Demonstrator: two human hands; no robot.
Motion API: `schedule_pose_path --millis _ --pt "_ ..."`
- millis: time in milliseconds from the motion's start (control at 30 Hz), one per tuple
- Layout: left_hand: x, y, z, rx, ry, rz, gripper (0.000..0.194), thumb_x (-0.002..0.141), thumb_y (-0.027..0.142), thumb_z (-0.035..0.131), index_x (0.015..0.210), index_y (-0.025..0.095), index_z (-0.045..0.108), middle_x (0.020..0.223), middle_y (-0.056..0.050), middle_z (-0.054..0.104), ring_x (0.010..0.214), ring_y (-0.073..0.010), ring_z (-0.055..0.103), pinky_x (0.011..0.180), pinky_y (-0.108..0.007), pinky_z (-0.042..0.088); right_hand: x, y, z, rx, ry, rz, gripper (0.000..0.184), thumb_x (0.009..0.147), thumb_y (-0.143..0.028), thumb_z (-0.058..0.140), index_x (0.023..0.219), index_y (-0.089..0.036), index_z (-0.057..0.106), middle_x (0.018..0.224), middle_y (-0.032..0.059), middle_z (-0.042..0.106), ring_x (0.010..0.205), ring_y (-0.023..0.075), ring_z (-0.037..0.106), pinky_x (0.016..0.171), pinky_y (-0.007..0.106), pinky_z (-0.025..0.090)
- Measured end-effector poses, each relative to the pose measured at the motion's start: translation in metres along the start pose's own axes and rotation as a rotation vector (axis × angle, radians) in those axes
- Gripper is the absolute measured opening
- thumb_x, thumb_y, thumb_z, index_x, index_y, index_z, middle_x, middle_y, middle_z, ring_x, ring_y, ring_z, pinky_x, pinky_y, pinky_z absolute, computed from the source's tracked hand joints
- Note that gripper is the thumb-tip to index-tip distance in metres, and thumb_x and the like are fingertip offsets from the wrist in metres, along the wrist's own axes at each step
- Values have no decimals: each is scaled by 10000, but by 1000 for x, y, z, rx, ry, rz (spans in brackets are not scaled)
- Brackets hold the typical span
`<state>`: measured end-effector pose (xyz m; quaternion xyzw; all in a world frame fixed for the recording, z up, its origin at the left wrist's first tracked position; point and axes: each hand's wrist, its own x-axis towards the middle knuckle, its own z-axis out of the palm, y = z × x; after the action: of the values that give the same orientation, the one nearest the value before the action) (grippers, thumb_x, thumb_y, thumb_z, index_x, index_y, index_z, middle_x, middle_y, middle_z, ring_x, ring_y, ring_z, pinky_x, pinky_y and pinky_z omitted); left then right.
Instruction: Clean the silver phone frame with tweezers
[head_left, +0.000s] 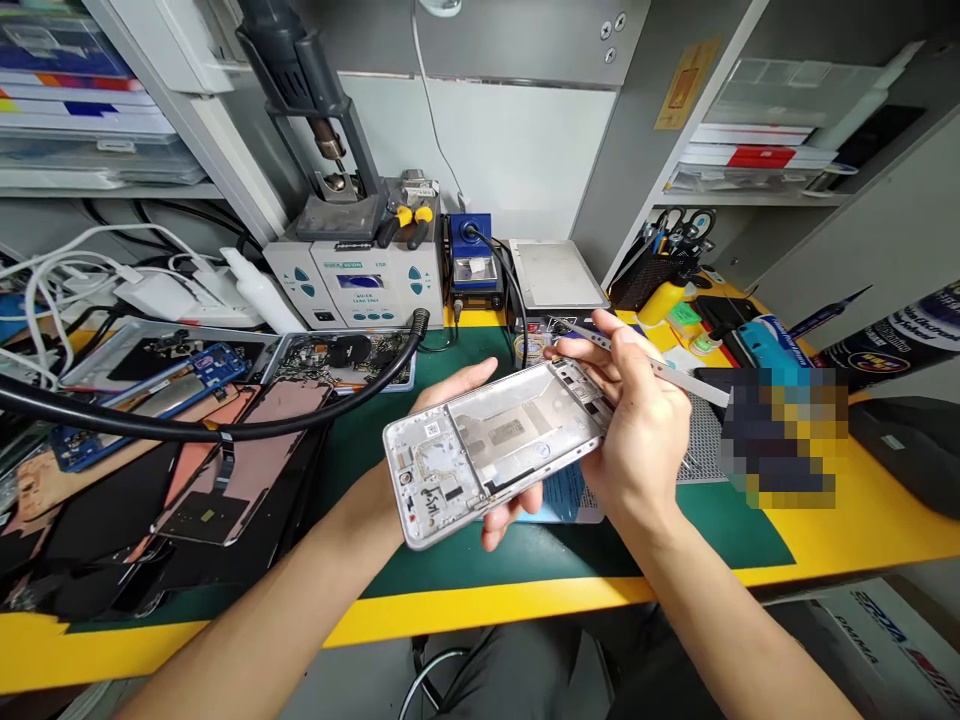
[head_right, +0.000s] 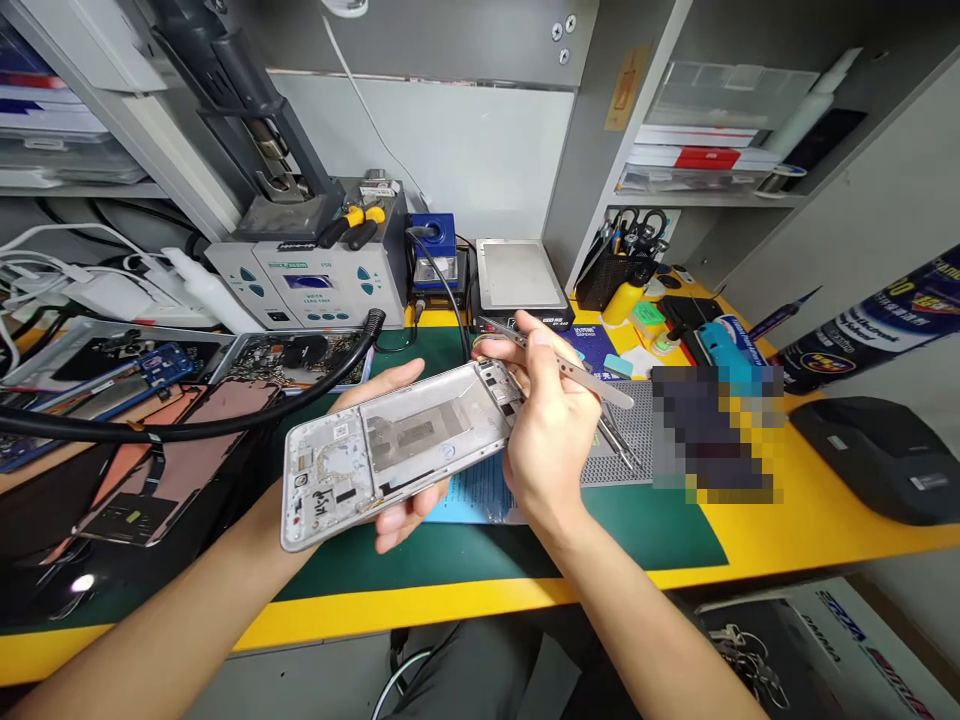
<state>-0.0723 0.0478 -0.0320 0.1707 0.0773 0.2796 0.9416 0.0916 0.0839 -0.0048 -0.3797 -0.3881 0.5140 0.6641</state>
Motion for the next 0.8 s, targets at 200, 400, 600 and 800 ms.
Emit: schedule_pose_path --millis 200,400,600,800 --pt "3 -24 16 265 148 429 619 917 668 614 1267 178 753 979 -172 807 596 -197 731 546 -297 624 8 -13 -5 37 159 -211 280 1004 -418 636 1168 -225 756 827 -12 819 830 203 792 786 359 628" --pt "4 -31 29 523 274 590 494 859 599 742 1147 205 815 824 -109 789 570 -188 696 553 -287 614 5 -28 -2 77 243 -428 248 1028 -339 598 1187 -192 717 791 -20 793 811 206 807 830 394 653" --pt "-11 -40 52 890 459 550 249 948 365 708 1109 206 814 916 -109 807 763 -202 740 723 -293 622 -17 -40 9 96 389 -599 226 1039 -306 590 1175 -180 719 719 -25 729 814 237 794 887 468 639" --pt "-15 -51 57 710 402 781 612 783 626 807 1294 297 733 1444 -101 664 1469 -383 494 1186 -478 455 -43 -36 22 105 553 -663 220 1056 -269 540 1156 -237 733 741 -5 694 885 264 770 936 497 611"
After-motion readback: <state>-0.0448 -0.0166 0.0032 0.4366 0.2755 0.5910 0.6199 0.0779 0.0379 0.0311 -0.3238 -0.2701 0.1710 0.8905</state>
